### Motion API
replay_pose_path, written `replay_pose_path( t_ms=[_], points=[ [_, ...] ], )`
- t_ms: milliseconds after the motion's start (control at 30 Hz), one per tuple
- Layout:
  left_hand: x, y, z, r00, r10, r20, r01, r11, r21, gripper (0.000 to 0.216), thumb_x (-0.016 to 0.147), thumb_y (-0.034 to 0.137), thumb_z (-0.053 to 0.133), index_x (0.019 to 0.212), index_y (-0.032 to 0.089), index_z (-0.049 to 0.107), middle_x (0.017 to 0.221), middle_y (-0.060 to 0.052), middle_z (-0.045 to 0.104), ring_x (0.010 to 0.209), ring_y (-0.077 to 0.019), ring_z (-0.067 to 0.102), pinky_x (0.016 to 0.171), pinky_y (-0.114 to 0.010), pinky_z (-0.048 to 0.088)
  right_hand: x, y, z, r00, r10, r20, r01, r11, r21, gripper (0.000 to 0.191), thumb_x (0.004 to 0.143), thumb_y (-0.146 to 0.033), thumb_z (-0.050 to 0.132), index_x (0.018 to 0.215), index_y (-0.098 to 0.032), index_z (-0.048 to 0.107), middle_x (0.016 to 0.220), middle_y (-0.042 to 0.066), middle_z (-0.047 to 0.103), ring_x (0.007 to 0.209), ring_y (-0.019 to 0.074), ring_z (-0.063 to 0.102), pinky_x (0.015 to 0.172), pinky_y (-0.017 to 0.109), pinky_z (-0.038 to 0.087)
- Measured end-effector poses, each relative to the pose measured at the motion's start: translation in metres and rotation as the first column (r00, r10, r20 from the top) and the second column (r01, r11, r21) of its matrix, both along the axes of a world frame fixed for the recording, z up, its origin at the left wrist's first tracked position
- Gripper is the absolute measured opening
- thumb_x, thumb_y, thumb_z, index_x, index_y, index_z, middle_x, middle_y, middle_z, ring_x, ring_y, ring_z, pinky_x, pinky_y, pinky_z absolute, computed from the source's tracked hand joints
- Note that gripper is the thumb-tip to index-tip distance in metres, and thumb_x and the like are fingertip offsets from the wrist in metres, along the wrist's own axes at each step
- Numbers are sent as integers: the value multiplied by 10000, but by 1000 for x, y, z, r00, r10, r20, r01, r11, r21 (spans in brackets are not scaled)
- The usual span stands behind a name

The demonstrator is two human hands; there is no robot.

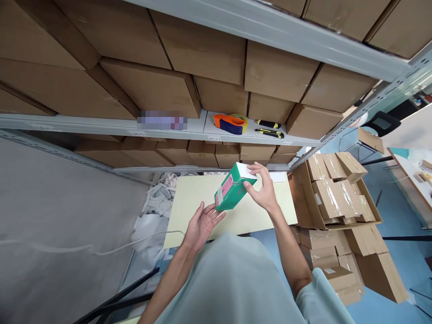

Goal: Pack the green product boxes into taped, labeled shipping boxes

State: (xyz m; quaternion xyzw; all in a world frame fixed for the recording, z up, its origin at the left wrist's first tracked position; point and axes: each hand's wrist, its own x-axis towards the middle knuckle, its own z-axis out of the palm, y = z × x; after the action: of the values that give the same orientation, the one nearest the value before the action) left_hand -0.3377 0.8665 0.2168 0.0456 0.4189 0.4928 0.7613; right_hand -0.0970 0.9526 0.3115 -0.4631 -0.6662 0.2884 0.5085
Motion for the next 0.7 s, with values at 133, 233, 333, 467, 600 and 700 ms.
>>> replay_pose_path(
  t_ms=[133,233,333,467,600,700],
  points=[
    [0,-7,-4,999,-3,-35,3,1000,-5,458,1010,606,709,1002,160,810,1177,-127,834,1149,-274,787,1097,-439,625,-8,-3,0,993,-114,-10,113,992,-57,216,905,-365,803,967,-276,616,1264,115,805,1276,329,700,1102,530,530],
    [1,-11,-8,999,-22,-24,21,999,-36,565,964,705,718,947,146,802,1050,-135,842,1078,-284,807,1065,-423,634,-10,1,-3,995,-85,-58,81,995,-65,86,899,-268,702,958,-276,641,1236,99,828,1261,321,710,1128,542,518],
    [4,-13,-6,999,-22,-44,20,999,-42,571,953,694,729,989,128,802,1069,-159,851,1095,-317,816,1037,-434,646,-7,8,-7,995,-7,-102,-3,996,-92,97,871,-226,634,946,-281,661,1211,73,850,1360,323,672,1222,580,460],
    [12,-14,0,996,20,-88,-27,996,-80,340,985,469,753,1092,150,797,1130,-143,861,1169,-316,811,1052,-431,648,-6,12,-13,988,50,-144,-73,984,-162,109,887,-233,605,962,-288,660,1227,51,854,1449,315,631,1258,596,430],
    [18,-14,4,994,-7,-105,-5,993,-119,357,1045,466,671,1108,139,798,1180,-169,854,1237,-325,794,1079,-447,643,-9,12,-17,996,36,-78,-49,985,-166,71,986,-341,637,1014,-287,673,1306,83,820,1503,310,577,1283,582,392],
    [22,-16,6,988,-18,-154,5,996,-84,367,1053,444,682,1207,132,796,1264,-174,837,1302,-321,768,1132,-444,615,-12,14,-22,999,-41,0,40,984,-176,276,940,-519,768,1010,-273,664,1349,124,748,1384,332,633,1196,540,472]
  ],
)
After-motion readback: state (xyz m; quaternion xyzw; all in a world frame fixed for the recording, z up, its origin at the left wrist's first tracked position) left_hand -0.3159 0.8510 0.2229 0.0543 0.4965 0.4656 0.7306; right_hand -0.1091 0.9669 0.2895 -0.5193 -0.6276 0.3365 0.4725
